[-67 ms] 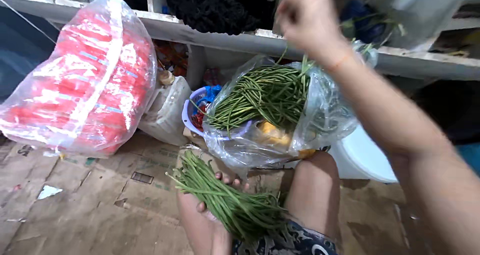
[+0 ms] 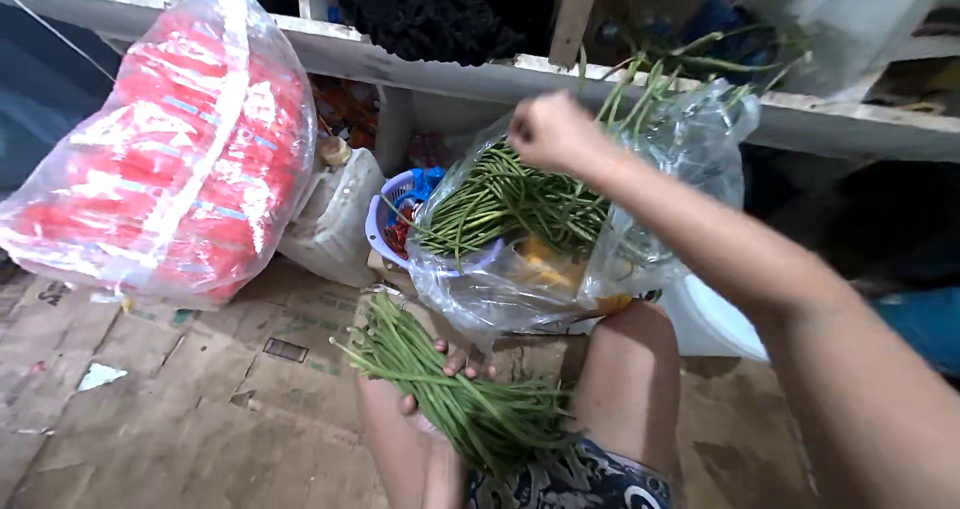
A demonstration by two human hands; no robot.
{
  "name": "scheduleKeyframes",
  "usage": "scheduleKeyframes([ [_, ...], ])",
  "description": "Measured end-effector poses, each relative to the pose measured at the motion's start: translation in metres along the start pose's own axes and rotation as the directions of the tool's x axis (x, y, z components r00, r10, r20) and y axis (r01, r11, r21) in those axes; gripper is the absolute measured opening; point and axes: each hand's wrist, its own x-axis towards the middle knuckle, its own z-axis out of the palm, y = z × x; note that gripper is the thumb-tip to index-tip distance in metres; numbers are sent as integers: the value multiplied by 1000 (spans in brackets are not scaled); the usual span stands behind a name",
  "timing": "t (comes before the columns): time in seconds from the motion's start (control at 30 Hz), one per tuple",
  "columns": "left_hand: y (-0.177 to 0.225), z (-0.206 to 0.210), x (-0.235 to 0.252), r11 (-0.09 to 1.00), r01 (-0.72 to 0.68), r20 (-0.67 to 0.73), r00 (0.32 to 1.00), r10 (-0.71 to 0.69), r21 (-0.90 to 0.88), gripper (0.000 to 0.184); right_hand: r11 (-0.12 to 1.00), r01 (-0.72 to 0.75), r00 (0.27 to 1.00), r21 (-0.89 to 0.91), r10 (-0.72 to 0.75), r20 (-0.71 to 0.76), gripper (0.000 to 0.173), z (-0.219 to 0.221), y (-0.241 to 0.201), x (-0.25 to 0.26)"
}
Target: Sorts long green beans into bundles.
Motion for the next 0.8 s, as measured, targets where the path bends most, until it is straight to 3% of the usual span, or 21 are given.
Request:
scheduleKeyframes([
  [0.03, 0, -1, 4, 999, 31, 28, 999, -31, -15, 57, 998, 4, 998, 55, -7, 57, 48, 58, 9, 11],
  [0.07, -1, 0, 6, 999, 49, 47, 998, -48, -22, 55, 996, -86, 968, 11, 81, 237, 69, 96, 9, 23],
  [0.1, -1, 0, 7, 998, 56, 62, 997, -55, -21, 55, 985, -152, 916, -86, 173, 362, 88, 126, 7, 33],
  [0.13, -1, -1, 8, 998, 54, 76, 996, -53, -13, 57, 967, -175, 875, -185, 239, 421, 95, 146, 3, 39],
  [0.2, -1, 0, 5, 1000, 31, 61, 998, -31, 2, 59, 949, -165, 860, -269, 272, 433, 71, 164, -3, 42],
  [0.27, 3, 0, 1, 1000, 8, 42, 999, -9, 11, 58, 967, -156, 861, -201, 233, 453, 56, 152, 0, 44],
  [0.33, 7, -5, 1, 1000, 4, 38, 999, -4, 2, 59, 971, -231, 840, -59, 230, 491, 67, 129, 8, 49],
  [0.43, 11, -2, 2, 1000, -2, 7, 1000, 2, -8, 60, 954, -300, 799, 27, 236, 554, 69, 107, 11, 42],
  [0.5, 15, 0, 4, 1000, 1, -13, 1000, -1, -19, 60, 978, -193, 845, 73, 128, 520, 63, 108, 6, 19],
  [0.6, 21, -1, 5, 1000, 5, -24, 1000, -6, -9, 58, 989, 144, 877, 15, -134, 461, 58, 117, -1, -41],
  [0.7, 24, -6, 11, 1000, 1, -25, 1000, -1, -1, 59, 877, 478, 806, -50, -415, 422, 54, 134, 17, -101],
  [0.8, 25, -11, 13, 1000, -24, -64, 998, 23, -17, 73, 806, 591, 745, -37, -527, 410, 55, 135, 31, -137],
])
